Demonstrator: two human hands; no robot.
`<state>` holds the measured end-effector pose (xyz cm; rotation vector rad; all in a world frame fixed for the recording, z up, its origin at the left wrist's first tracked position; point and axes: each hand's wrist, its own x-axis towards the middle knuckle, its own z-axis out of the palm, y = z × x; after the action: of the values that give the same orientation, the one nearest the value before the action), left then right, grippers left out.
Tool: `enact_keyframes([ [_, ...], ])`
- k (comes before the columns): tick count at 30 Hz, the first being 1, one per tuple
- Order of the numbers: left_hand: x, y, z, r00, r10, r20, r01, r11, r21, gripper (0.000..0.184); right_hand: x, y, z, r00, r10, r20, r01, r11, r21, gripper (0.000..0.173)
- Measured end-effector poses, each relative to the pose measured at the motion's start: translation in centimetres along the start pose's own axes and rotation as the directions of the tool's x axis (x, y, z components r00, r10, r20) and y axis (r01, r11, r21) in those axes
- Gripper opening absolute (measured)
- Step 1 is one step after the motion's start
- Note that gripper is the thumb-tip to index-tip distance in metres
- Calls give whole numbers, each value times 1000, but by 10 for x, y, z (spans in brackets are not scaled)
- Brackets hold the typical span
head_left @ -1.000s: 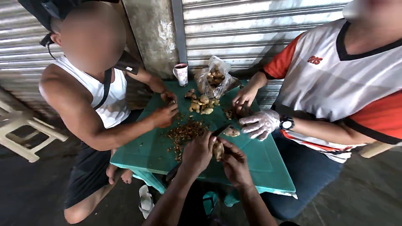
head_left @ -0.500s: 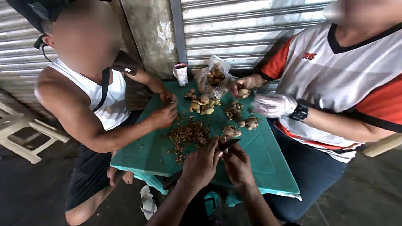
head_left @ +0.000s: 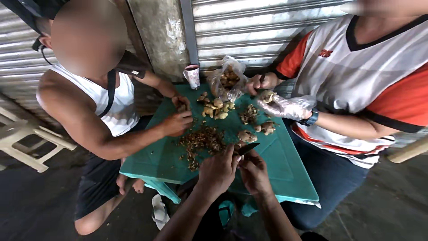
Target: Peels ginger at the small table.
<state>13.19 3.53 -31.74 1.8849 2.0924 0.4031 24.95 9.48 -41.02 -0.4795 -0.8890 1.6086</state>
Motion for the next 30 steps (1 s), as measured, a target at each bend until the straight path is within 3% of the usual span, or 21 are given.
enact_keyframes([
  [2,4,1,7,998,-3,-70,5,1000,31,40,0,1,1,1000,-25,-1,25,999,-38,41],
  [4,8,4,6,998,-20,-52,22,999,31,39,1,2,2,999,-37,-12,37,998,-46,37],
  [7,15,6,1,998,-62,-14,62,998,-13,42,0,2,2,999,-39,-10,38,994,-100,46],
  [9,23,2,-5,994,-101,43,106,981,-164,49,-4,2,2,999,-40,19,42,992,-121,55],
  [12,33,-9,-8,993,-100,69,118,928,-353,52,-3,-1,0,1000,-9,-3,9,1000,4,58],
  [18,28,-20,6,992,0,-129,-20,987,-157,49,-1,-9,7,988,104,-112,-91,990,112,50],
  [24,7,-18,11,998,58,6,-57,988,-143,48,1,-6,7,992,72,-106,-56,988,143,32],
  [30,2,-18,6,995,95,34,-91,989,-118,52,0,-4,5,995,49,-92,-36,990,140,35],
])
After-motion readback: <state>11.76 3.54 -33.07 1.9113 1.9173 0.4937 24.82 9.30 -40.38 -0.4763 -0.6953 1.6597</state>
